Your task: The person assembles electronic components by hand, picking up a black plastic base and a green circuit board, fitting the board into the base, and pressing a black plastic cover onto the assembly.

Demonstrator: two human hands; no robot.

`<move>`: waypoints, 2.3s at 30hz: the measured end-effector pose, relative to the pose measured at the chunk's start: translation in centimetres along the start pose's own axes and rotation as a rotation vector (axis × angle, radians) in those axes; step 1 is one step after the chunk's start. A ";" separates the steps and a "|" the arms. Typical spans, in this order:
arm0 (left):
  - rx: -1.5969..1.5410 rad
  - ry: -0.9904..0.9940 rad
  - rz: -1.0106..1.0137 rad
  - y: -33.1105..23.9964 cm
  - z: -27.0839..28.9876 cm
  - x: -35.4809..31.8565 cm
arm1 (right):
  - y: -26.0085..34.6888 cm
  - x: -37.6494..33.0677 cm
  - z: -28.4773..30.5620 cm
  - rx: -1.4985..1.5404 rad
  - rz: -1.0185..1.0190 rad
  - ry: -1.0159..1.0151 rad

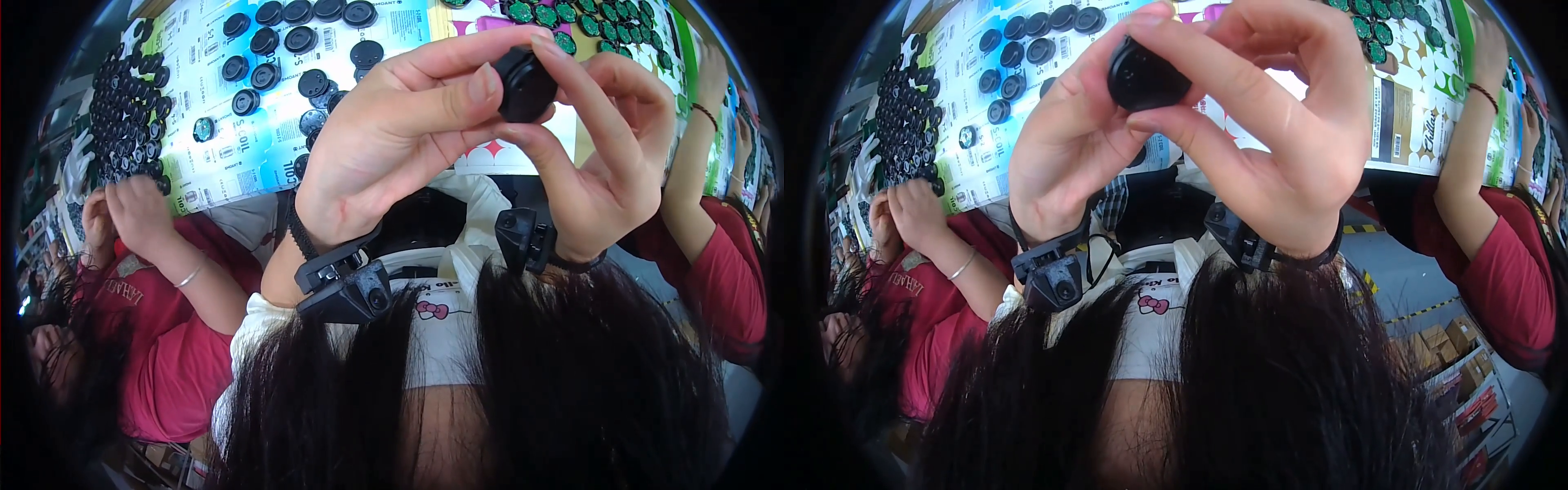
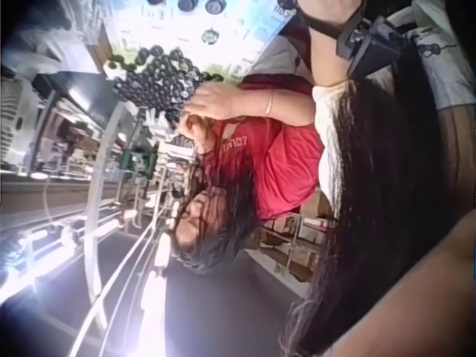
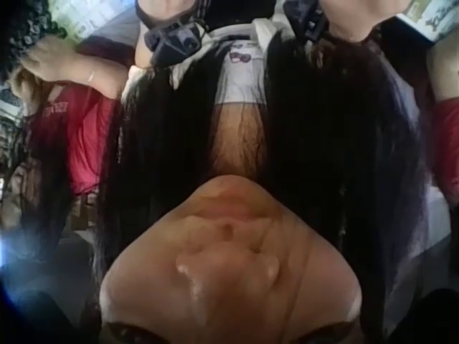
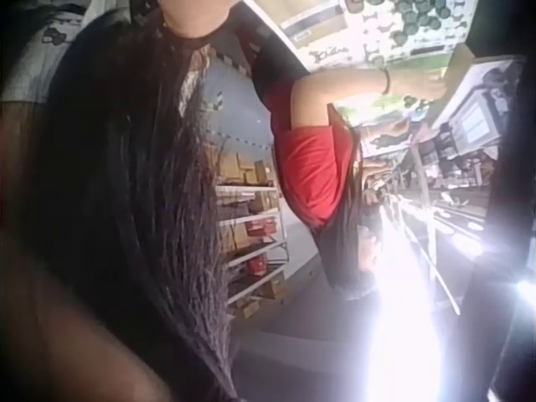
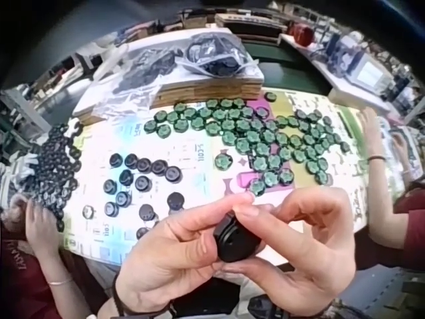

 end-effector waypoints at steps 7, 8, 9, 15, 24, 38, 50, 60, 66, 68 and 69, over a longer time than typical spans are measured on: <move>0.117 -0.015 -0.065 -0.1 -0.4 -0.1 | 0.0 -0.4 -0.2 -0.110 -0.062 0.008; 0.263 -0.048 -0.119 -0.2 -1.1 -0.2 | 0.0 -0.4 -0.2 -0.130 -0.073 0.009; 0.413 -0.085 -0.175 -0.4 -1.6 -0.4 | 0.1 -0.5 -0.3 -0.127 -0.070 0.010; 0.714 -0.078 -0.416 -0.5 -3.1 -1.0 | -0.5 -0.6 -0.8 -0.087 -0.008 -0.004; 1.147 0.136 -0.545 -0.5 -2.4 -0.9 | -0.1 -1.6 -1.7 0.451 -0.417 0.198; 2.036 0.195 -0.229 -6.9 5.7 8.7 | -3.7 -2.3 -4.2 -0.215 -0.337 0.281; 2.473 0.360 -0.331 -9.0 6.6 6.5 | -5.0 -0.8 -7.7 -0.366 -0.236 0.491; 2.376 0.259 -0.385 -7.8 5.3 9.1 | -6.7 0.9 -11.6 -0.474 -0.101 0.507; 2.239 0.398 -0.173 -4.6 4.8 11.4 | -7.0 1.3 -10.1 -0.495 -0.174 0.469; 2.221 0.417 -0.161 -3.8 5.4 11.7 | -6.5 1.4 -8.3 -0.483 -0.215 0.482; 2.210 0.415 -0.195 -3.3 5.4 11.7 | -6.0 1.5 -7.2 -0.484 -0.213 0.483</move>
Point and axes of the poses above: each hand's wrist, its own x-axis towards the middle knuckle, its own z-axis out of the back of the hand, y = z × x, the point moved 2 cm from there along x, towards the middle knuckle, and after that the axes turned 15 degrees about -z, right-handed, at the moved point
